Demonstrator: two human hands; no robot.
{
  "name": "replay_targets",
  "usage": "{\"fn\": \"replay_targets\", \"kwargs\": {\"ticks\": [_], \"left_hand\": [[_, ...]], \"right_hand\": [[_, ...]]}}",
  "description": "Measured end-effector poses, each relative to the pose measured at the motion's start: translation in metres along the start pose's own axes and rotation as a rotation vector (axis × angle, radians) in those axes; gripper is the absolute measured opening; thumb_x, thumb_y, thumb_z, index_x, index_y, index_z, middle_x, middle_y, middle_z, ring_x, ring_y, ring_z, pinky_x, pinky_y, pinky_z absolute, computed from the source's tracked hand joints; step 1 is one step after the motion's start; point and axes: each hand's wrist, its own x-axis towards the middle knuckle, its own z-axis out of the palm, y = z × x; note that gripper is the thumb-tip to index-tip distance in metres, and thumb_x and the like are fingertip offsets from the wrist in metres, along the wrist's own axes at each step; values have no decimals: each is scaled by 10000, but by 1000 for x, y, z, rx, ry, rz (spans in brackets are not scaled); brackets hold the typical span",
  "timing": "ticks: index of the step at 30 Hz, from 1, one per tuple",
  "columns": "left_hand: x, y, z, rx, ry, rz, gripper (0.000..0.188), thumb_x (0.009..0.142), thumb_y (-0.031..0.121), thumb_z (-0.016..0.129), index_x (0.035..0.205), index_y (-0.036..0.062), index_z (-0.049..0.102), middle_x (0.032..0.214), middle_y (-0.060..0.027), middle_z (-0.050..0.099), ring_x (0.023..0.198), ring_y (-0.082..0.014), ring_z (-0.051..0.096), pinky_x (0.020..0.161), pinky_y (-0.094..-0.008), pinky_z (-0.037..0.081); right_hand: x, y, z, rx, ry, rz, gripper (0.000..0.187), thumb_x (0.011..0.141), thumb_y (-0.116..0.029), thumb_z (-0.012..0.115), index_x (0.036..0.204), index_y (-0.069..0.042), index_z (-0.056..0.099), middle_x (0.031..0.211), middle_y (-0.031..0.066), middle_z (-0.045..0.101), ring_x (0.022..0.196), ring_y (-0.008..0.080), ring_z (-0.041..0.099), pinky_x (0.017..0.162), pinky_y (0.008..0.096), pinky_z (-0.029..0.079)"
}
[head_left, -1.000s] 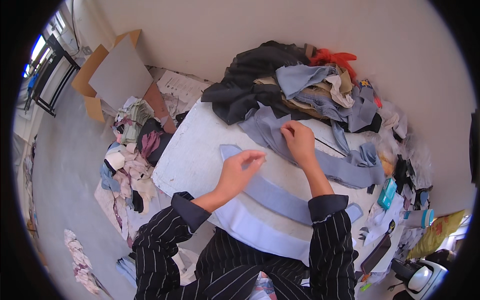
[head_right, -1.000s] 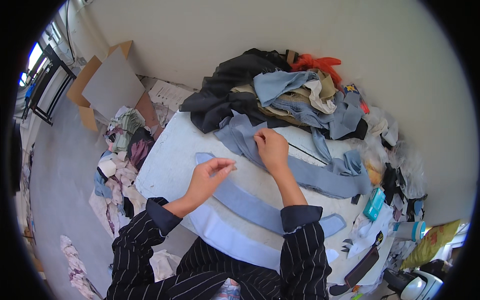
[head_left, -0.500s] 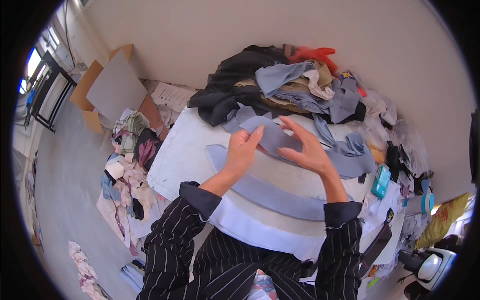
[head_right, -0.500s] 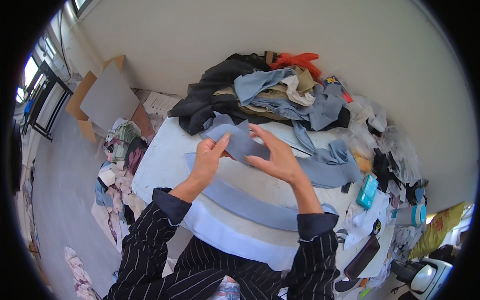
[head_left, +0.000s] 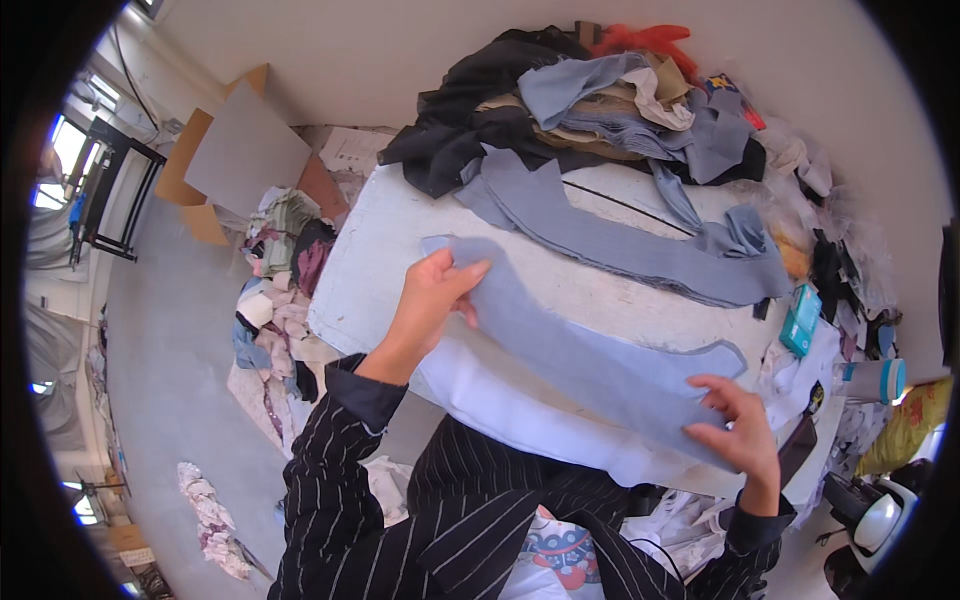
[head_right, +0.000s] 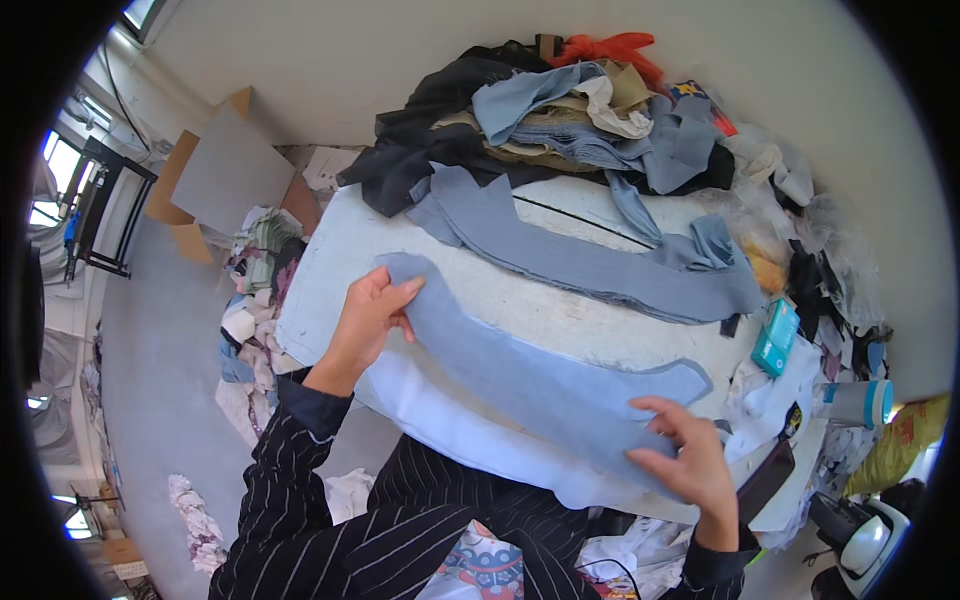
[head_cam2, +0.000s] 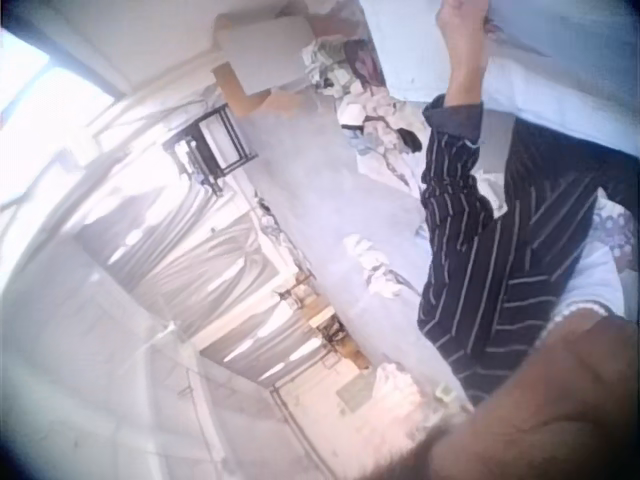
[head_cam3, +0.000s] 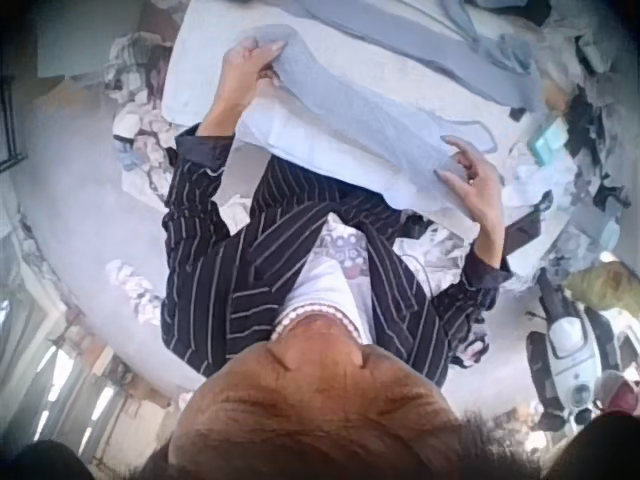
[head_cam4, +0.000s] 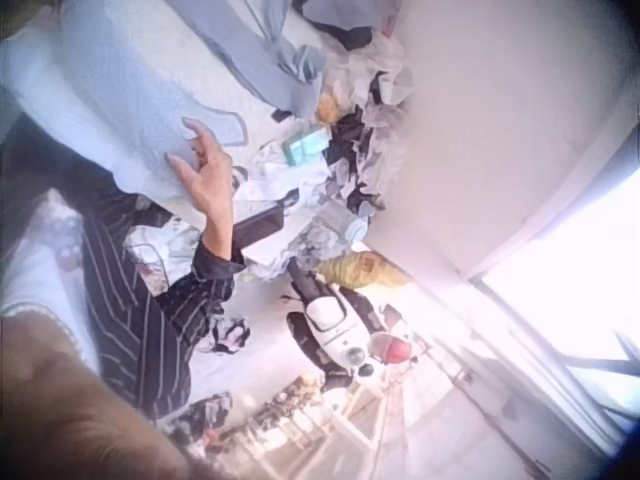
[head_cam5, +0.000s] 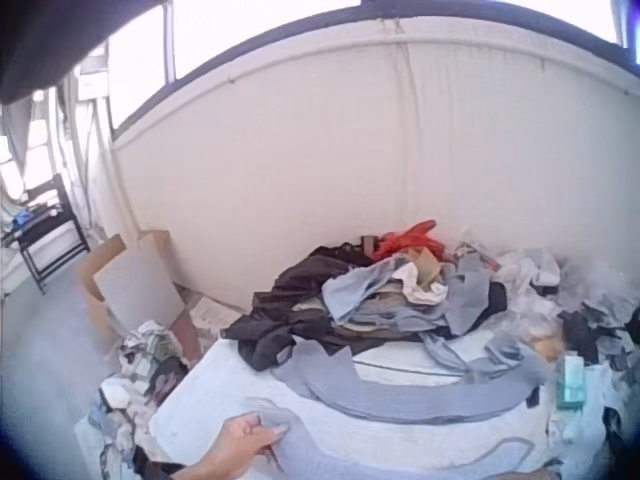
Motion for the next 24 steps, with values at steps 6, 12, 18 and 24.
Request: {"fn": "replay_targets", "kwargs": {"ticks": [6, 12, 18, 24], "left_hand": [[-4, -17, -46, 137, 171, 7, 169, 900, 150, 704, 892, -7, 643, 690, -33, 653, 521, -78, 580, 411, -209, 399], [19, -17, -51, 367, 271, 69, 185, 889, 149, 720, 826, 10, 615, 614, -12, 614, 459, -65, 547, 403, -197, 344], [36, -34, -63, 514, 333, 170, 199, 852, 168, 734, 804, 8, 625, 585, -15, 624, 475, -73, 559, 449, -236, 389], [40, -39, -64, 698, 393, 249, 222, 816, 188, 763, 863, 6, 644, 576, -46, 636, 503, -109, 588, 518, -278, 453]], "right_hand": [[22, -7, 44, 105, -91, 42, 527, 686, -97, 819, 1182, -102, 641, 758, 49, 564, 683, 157, 526, 670, 278, 464], [41, -11, 49, 77, -76, 19, 526, 686, -90, 808, 1183, -90, 637, 744, 64, 578, 667, 168, 538, 662, 287, 473], [56, -12, 50, 47, -57, -9, 531, 682, -84, 797, 1183, -67, 624, 714, 75, 574, 643, 182, 542, 641, 286, 469], [63, -6, 53, 7, -40, -25, 541, 685, -86, 790, 1195, -64, 612, 722, 91, 597, 646, 189, 563, 634, 297, 467]]}}
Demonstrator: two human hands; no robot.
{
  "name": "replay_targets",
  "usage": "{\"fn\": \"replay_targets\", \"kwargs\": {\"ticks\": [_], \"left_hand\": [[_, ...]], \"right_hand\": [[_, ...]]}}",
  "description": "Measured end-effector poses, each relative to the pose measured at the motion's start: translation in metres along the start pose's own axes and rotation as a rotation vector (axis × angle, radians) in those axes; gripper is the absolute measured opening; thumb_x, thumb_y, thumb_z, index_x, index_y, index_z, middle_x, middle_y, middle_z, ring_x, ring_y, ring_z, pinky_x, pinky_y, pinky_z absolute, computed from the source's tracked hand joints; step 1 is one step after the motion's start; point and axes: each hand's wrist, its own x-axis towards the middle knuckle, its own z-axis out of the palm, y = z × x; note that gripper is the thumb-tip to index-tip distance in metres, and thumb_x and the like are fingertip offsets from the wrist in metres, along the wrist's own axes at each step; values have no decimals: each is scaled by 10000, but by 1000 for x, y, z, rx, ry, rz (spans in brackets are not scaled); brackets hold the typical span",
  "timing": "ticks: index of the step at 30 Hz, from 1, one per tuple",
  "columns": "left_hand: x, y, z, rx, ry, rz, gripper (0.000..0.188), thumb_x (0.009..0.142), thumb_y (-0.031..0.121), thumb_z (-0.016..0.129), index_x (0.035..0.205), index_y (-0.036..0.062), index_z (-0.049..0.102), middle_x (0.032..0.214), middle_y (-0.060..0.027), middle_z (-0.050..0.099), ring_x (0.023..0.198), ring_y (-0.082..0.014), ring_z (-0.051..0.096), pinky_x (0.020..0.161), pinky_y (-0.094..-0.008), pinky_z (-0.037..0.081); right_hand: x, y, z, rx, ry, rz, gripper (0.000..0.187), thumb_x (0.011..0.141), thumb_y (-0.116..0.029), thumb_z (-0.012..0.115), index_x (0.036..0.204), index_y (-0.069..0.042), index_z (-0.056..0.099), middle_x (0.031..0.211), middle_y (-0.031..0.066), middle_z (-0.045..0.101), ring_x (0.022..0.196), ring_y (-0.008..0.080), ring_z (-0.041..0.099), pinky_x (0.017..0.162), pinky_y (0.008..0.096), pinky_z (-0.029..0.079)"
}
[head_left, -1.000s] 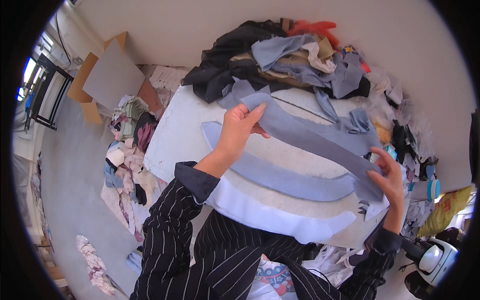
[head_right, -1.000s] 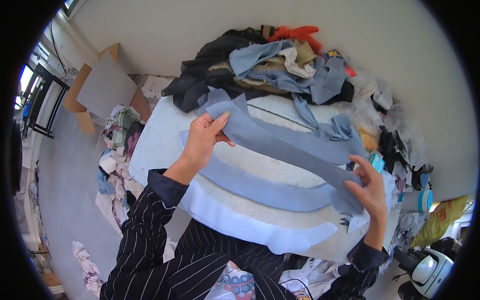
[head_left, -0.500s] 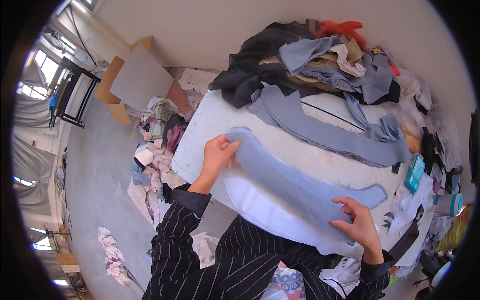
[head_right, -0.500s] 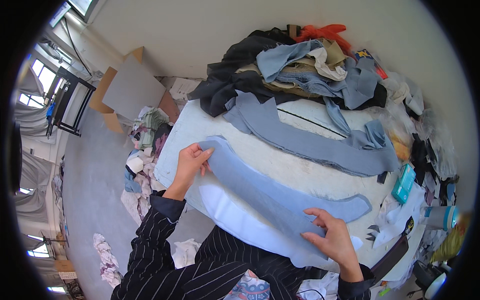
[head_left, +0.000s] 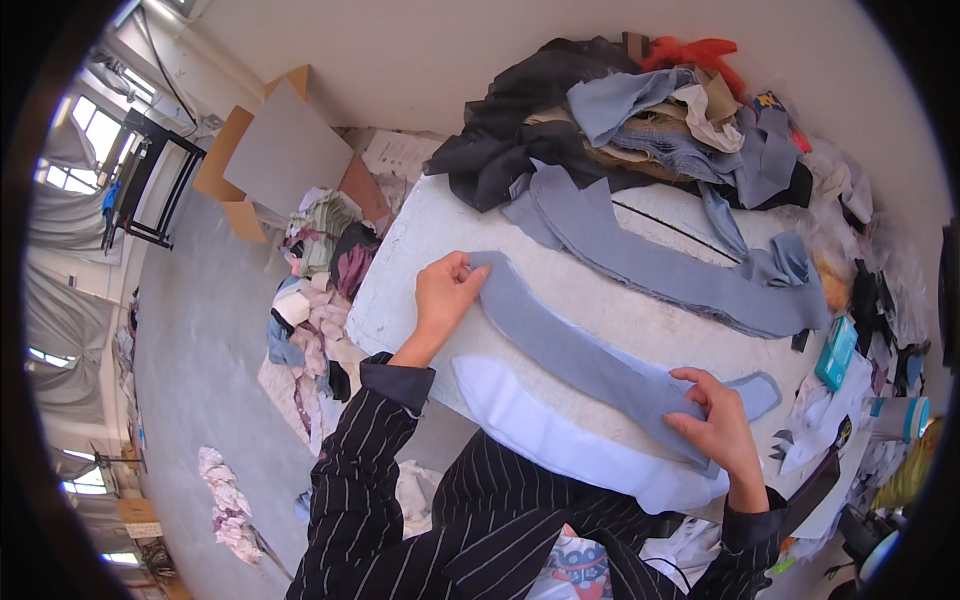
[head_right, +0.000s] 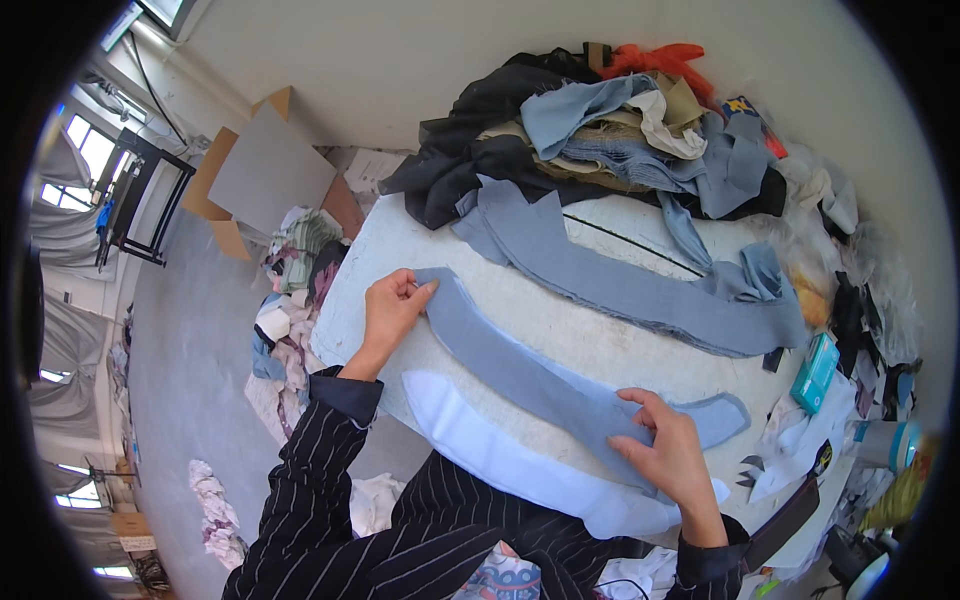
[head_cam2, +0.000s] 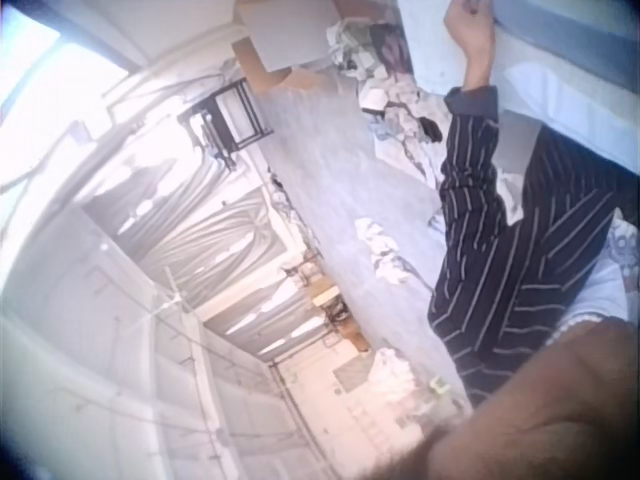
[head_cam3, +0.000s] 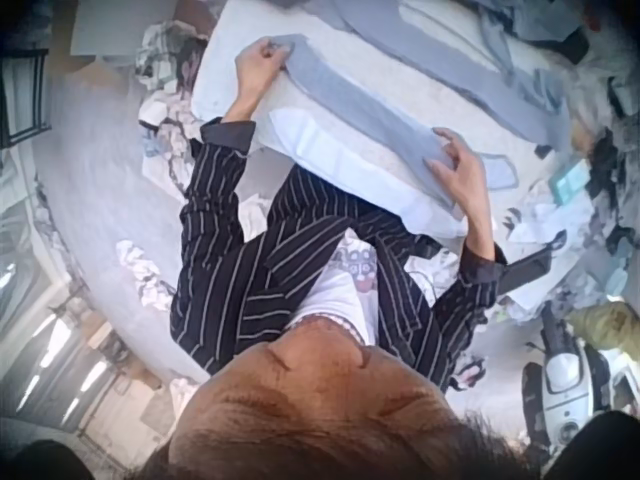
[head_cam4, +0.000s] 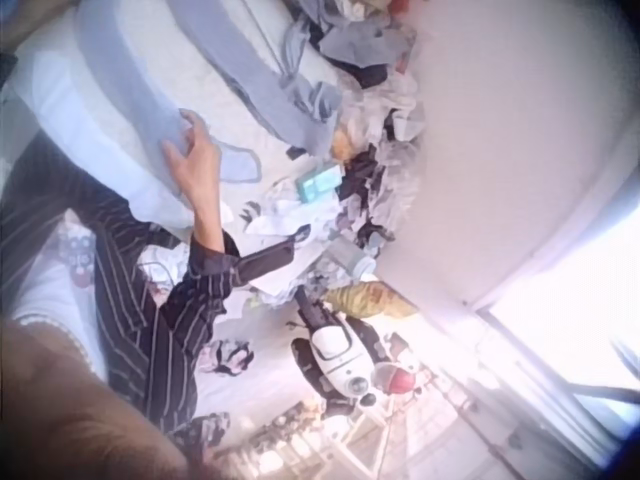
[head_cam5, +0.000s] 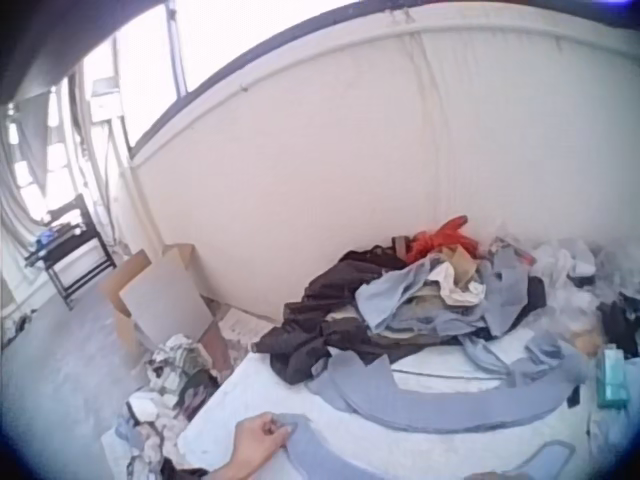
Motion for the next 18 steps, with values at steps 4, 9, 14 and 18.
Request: {"fn": "replay_targets", "kwargs": {"ticks": [4, 9, 14, 18], "left_hand": [[-7, 34, -3, 380, 8, 0, 271, 818, 181, 754, 1029, 35, 665, 798, -69, 711, 676, -184, 666, 618, -319, 505], [-12, 30, 14, 615, -56, 604, 431, 947, 255, 571, 1348, 99, 543, 1436, -146, 449, 1321, -315, 413, 1077, -490, 305], [-12, 23, 27, 659, -301, 573, 520, 1017, 385, 401, 1475, 140, 432, 1591, -151, 250, 1496, -326, 142, 1184, -560, 33], [-12, 26, 26, 659, -303, 575, 509, 999, 336, 462, 1464, 131, 443, 1582, -173, 252, 1488, -334, 162, 1177, -581, 69]], "right_hand": [[4, -4, -2, 10, -3, -5, 528, 696, -91, 781, 1193, -58, 608, 720, 96, 598, 644, 205, 569, 632, 304, 467], [5, -5, -5, -57, 15, -64, 526, 705, -97, 769, 1205, -66, 605, 744, 111, 605, 648, 239, 583, 639, 321, 474], [5, -4, -7, -35, 43, -44, 518, 716, -103, 759, 1211, -79, 608, 765, 122, 610, 658, 260, 588, 642, 335, 474], [11, 2, -3, -96, 88, -33, 508, 731, -108, 749, 1218, -84, 603, 779, 132, 626, 687, 288, 615, 653, 348, 484]]}}
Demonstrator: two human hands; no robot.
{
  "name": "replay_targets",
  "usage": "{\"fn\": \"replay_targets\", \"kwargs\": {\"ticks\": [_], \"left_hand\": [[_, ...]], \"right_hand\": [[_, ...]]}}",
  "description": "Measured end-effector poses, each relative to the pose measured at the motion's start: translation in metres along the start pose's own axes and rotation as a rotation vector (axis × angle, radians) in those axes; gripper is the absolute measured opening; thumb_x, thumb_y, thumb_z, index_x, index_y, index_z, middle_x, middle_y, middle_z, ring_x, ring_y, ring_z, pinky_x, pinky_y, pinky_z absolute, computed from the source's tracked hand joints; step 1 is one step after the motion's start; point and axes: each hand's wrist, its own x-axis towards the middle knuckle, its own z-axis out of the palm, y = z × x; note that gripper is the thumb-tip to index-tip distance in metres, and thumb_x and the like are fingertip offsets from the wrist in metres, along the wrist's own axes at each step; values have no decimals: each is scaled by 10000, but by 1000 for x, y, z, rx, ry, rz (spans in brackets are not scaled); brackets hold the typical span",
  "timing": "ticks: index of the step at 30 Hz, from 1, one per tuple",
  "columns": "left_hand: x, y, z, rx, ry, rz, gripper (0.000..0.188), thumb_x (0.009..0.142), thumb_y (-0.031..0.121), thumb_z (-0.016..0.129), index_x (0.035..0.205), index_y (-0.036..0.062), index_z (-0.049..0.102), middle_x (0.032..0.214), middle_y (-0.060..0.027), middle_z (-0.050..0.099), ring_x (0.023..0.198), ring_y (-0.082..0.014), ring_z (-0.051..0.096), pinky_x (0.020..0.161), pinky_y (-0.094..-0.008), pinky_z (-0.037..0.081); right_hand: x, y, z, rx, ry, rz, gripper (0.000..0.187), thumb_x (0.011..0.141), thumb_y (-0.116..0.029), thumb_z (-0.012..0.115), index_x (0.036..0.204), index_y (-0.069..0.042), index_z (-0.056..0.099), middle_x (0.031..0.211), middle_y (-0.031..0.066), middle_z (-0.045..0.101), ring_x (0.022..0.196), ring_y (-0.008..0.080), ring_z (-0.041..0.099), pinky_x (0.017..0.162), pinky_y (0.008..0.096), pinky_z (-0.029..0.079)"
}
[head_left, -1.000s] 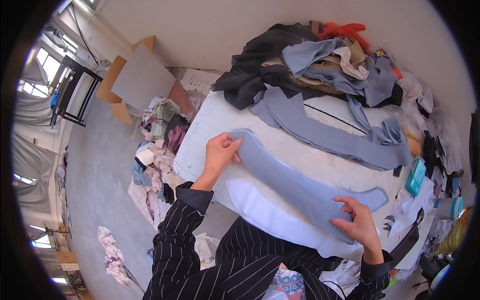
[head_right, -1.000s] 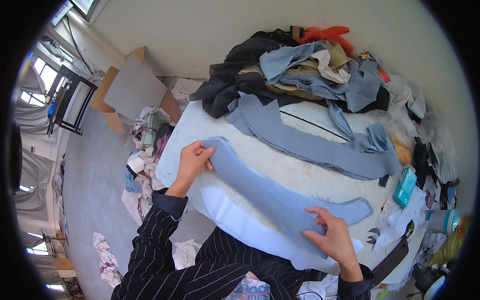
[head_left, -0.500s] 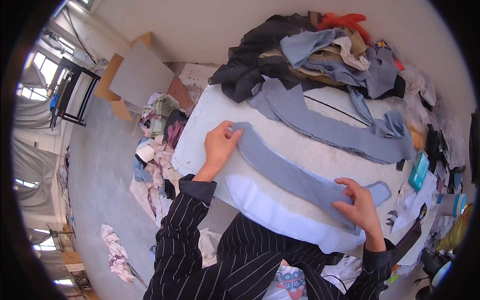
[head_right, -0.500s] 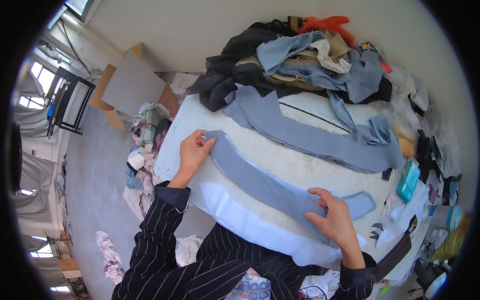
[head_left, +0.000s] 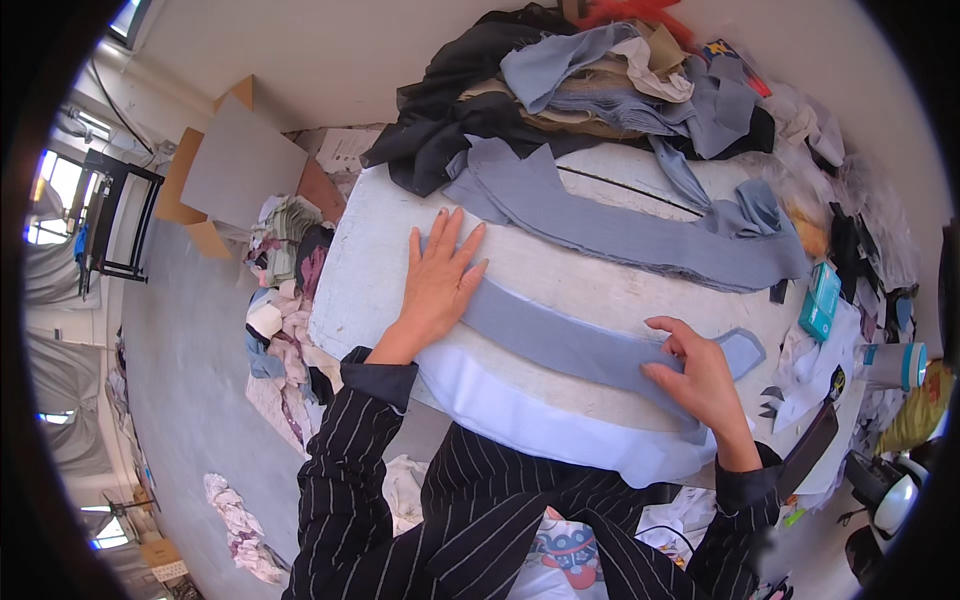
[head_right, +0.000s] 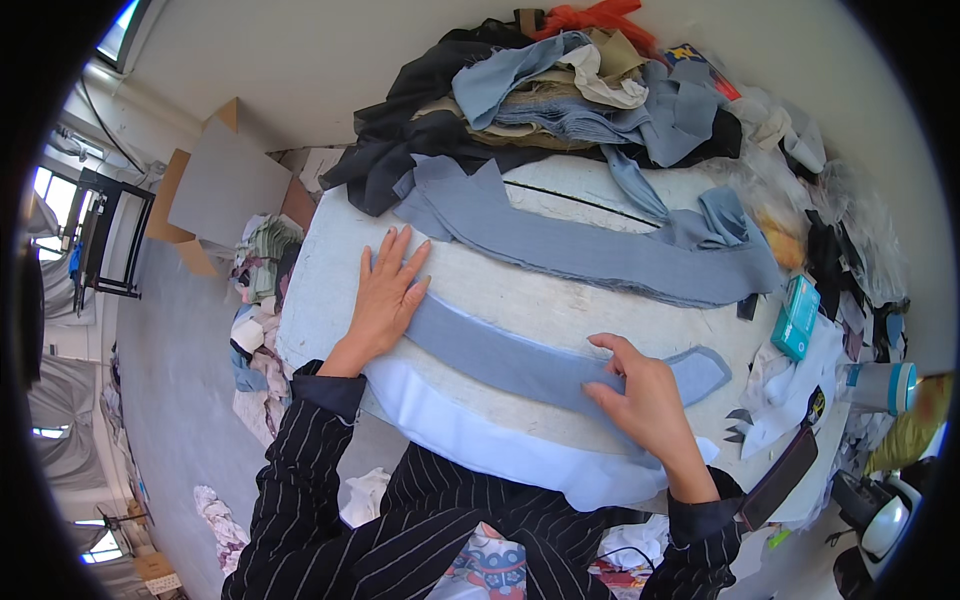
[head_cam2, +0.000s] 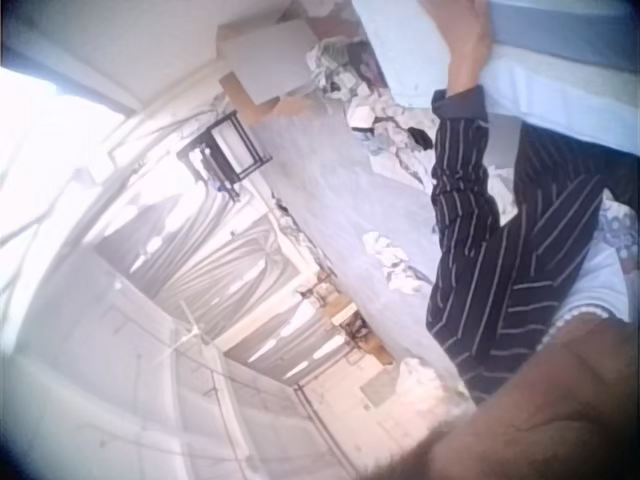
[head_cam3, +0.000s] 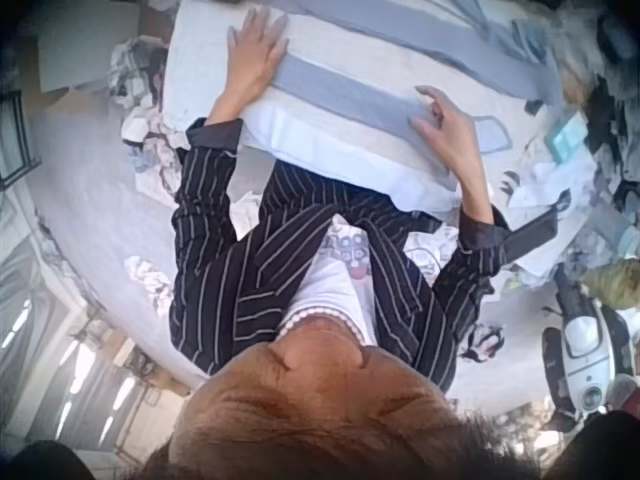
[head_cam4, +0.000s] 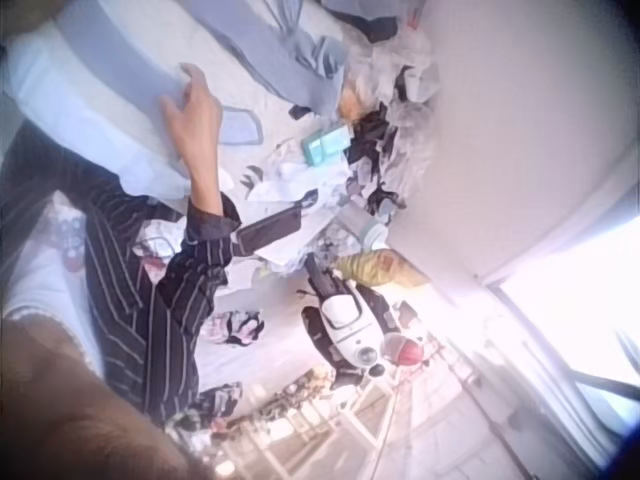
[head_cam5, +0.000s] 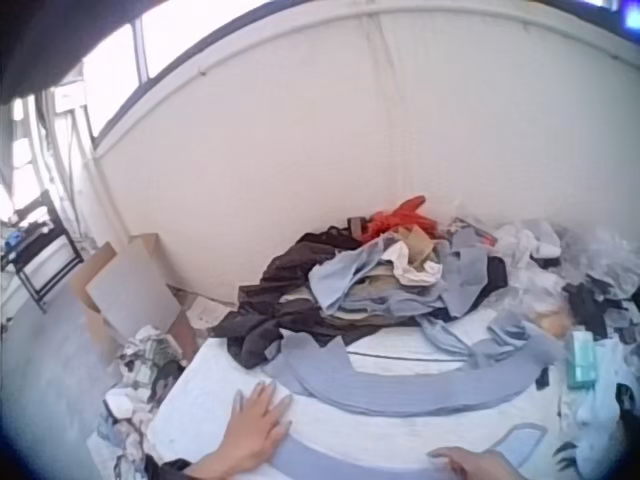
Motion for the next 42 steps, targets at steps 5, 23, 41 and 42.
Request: {"fn": "replay_targets", "kwargs": {"ticks": [5, 23, 41, 42], "left_hand": [[1, 20, -1, 93, 30, 16, 535, 987, 354, 495, 1474, 142, 428, 1584, -183, 239, 1487, -346, 163, 1173, -593, 61], [5, 83, 3, 9, -246, 314, 595, 957, 437, 514, 1484, 177, 418, 1609, -152, 195, 1495, -333, 150, 1176, -602, 36], [19, 162, 35, -87, -303, 600, 662, 964, 537, 459, 1510, 176, 365, 1615, -137, 189, 1501, -289, 148, 1190, -587, 28], [19, 162, 35, -83, -304, 599, 657, 966, 539, 452, 1509, 179, 368, 1614, -139, 190, 1500, -292, 150, 1189, -588, 30]], "right_hand": [[3, 8, 8, -88, 47, -19, 536, 748, -133, 755, 1252, -99, 576, 816, 150, 649, 747, 337, 648, 684, 390, 504], [-13, 36, -17, -185, 142, 12, 603, 723, -109, 774, 1289, -105, 565, 805, 96, 644, 722, 302, 642, 659, 376, 489], [-40, 66, -69, -24, 175, 183, 639, 708, -93, 775, 1313, -103, 570, 787, 68, 587, 651, 198, 539, 627, 318, 465], [-40, 68, -71, 6, 196, 207, 636, 709, -89, 771, 1312, -100, 570, 788, 65, 581, 650, 187, 523, 626, 311, 461]]}}
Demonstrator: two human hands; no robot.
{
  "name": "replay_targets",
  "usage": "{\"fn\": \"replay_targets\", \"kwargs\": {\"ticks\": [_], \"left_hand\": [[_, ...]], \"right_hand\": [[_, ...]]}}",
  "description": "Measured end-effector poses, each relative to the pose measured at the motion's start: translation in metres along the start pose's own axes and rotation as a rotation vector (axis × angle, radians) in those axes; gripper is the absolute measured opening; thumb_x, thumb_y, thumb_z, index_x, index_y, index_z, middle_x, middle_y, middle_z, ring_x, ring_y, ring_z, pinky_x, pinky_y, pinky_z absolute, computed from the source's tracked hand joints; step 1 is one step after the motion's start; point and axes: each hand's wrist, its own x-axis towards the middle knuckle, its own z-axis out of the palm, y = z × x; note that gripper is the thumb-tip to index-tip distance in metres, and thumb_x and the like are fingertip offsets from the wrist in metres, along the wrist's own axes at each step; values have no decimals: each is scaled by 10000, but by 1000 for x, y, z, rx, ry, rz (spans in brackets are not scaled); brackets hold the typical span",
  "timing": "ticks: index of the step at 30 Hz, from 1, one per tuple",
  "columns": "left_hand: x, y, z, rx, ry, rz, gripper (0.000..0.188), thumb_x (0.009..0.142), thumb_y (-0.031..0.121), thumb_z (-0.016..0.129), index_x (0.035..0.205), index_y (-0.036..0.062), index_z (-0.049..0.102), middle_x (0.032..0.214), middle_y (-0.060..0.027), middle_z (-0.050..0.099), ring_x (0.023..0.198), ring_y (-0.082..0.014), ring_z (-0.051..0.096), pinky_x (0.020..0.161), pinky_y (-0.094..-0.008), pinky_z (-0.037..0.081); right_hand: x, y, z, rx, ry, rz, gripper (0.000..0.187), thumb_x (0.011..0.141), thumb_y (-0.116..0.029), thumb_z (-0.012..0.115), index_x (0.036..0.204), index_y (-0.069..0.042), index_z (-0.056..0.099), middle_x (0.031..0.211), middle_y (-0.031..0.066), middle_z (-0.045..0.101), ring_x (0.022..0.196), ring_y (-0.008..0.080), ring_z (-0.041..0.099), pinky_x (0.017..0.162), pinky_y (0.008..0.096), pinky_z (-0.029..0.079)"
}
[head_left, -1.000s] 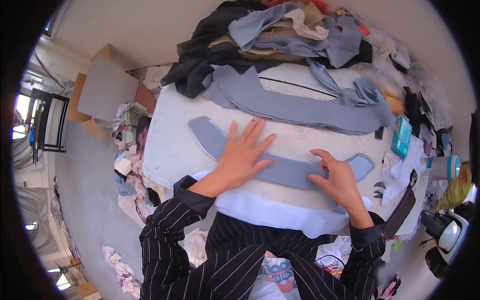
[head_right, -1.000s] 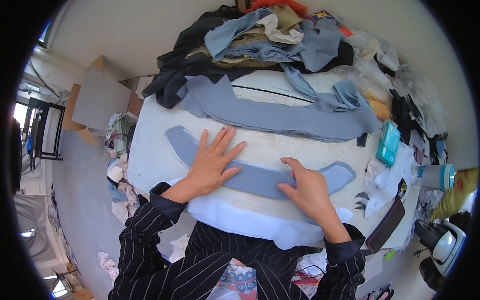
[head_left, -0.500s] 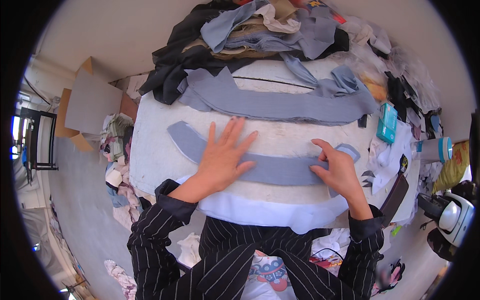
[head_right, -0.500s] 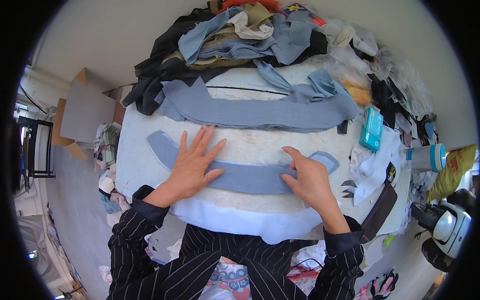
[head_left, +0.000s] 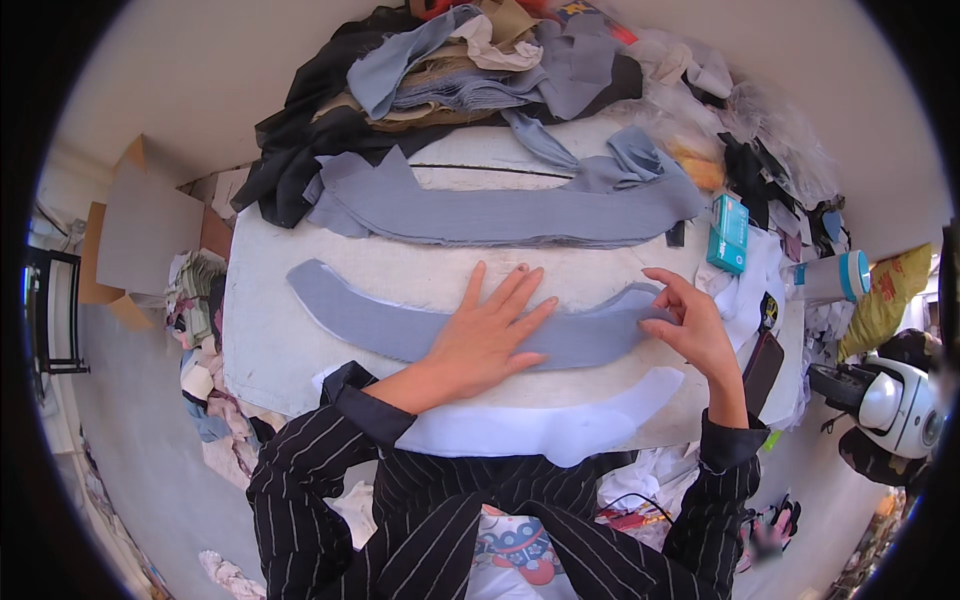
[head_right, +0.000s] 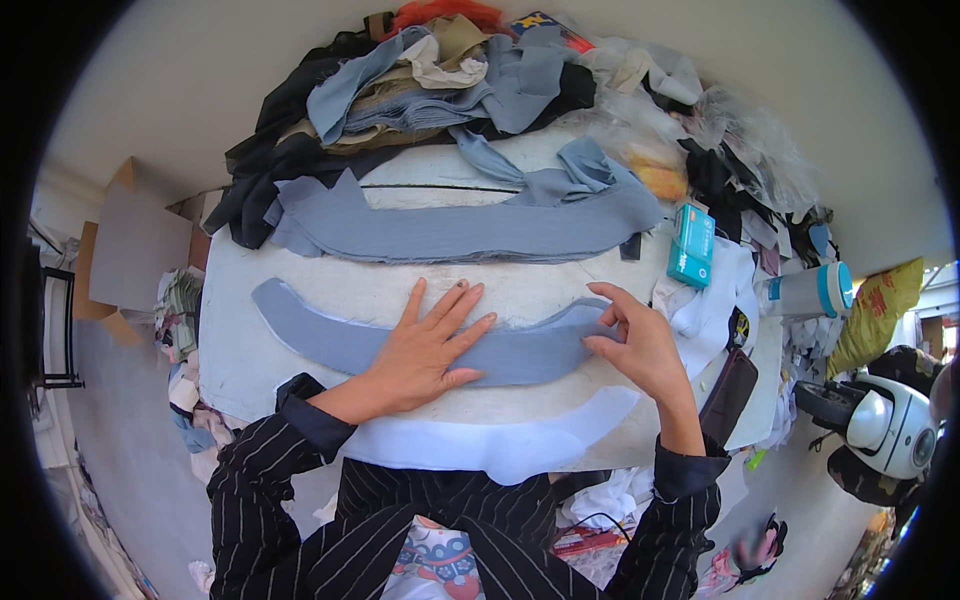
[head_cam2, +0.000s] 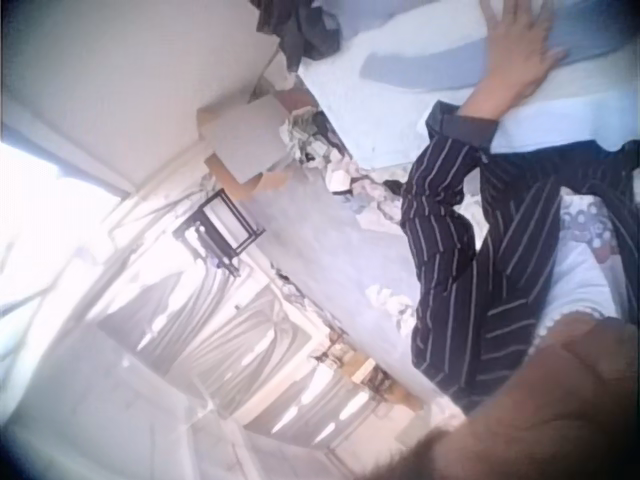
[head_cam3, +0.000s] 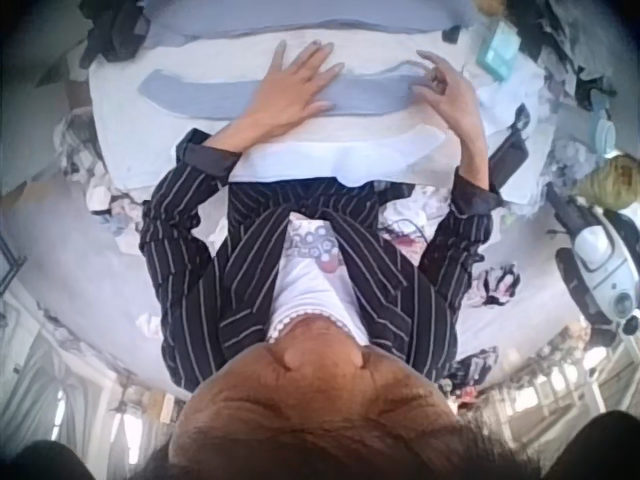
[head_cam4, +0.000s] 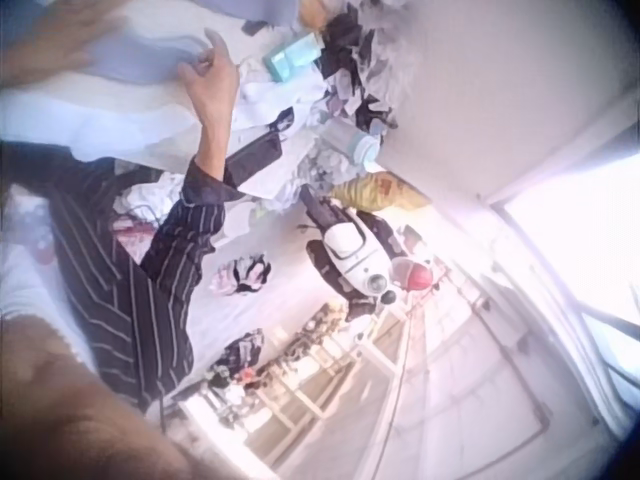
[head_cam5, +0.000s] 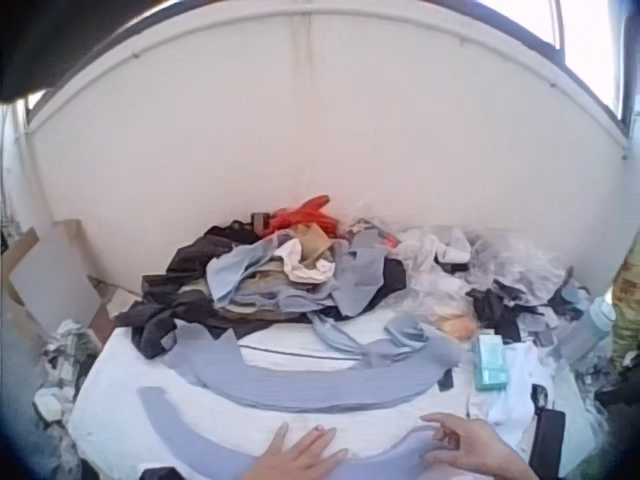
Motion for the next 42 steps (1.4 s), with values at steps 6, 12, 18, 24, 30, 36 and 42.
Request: {"fn": "replay_targets", "kwargs": {"ticks": [6, 12, 18, 24, 30, 36, 42], "left_hand": [[3, 3, -9, -8, -34, 7, 616, 968, 509, 478, 1505, 223, 383, 1611, -147, 193, 1495, -320, 155, 1187, -591, 36], [1, 3, -9, -18, -20, 14, 607, 952, 487, 517, 1492, 233, 408, 1609, -157, 192, 1493, -332, 158, 1180, -603, 54], [0, 3, -9, -3, -9, 12, 621, 932, 472, 549, 1489, 232, 413, 1608, -160, 192, 1489, -340, 167, 1179, -602, 68], [4, 2, -9, 32, 10, 36, 632, 939, 469, 536, 1497, 207, 394, 1598, -171, 213, 1486, -347, 171, 1175, -604, 82], [-39, -21, -43, -308, 224, -58, 538, 1028, 416, 392, 1491, 142, 396, 1581, -160, 276, 1483, -367, 193, 1183, -559, 80], [-143, -64, -70, -480, 634, -388, 350, 997, 291, 514, 1252, 88, 642, 1368, -126, 577, 1405, -357, 383, 1173, -523, 161], [-207, -51, -34, -324, 599, -516, 297, 988, 257, 532, 1209, 114, 668, 1357, -104, 588, 1386, -336, 415, 1159, -538, 178]], "right_hand": [[7, 19, 11, -72, 136, -47, 633, 710, -87, 774, 1308, -103, 566, 824, 80, 601, 663, 187, 545, 635, 315, 469], [6, 22, 11, -104, 268, -64, 588, 717, -90, 778, 1270, -80, 578, 837, 71, 616, 689, 168, 572, 643, 294, 477], [7, 13, 11, 324, 315, -52, 225, 861, -156, 713, 1019, -14, 640, 808, 12, 622, 664, 81, 548, 595, 226, 441], [26, 30, 11, 491, 138, 129, 148, 947, -158, 610, 970, -17, 648, 776, 3, 611, 596, 49, 522, 544, 203, 409], [-35, -56, 53, 131, 154, -277, 40, 868, -18, 653, 907, -24, 656, 772, 3, 619, 629, 63, 540, 549, 203, 407], [-66, -136, 152, 102, -194, -558, 213, 770, -98, 763, 930, -52, 630, 830, 95, 630, 745, 290, 650, 604, 363, 505], [-47, -144, 232, -206, -58, -645, 310, 749, -162, 780, 1002, -61, 632, 899, 91, 632, 826, 296, 638, 647, 391, 507]]}}
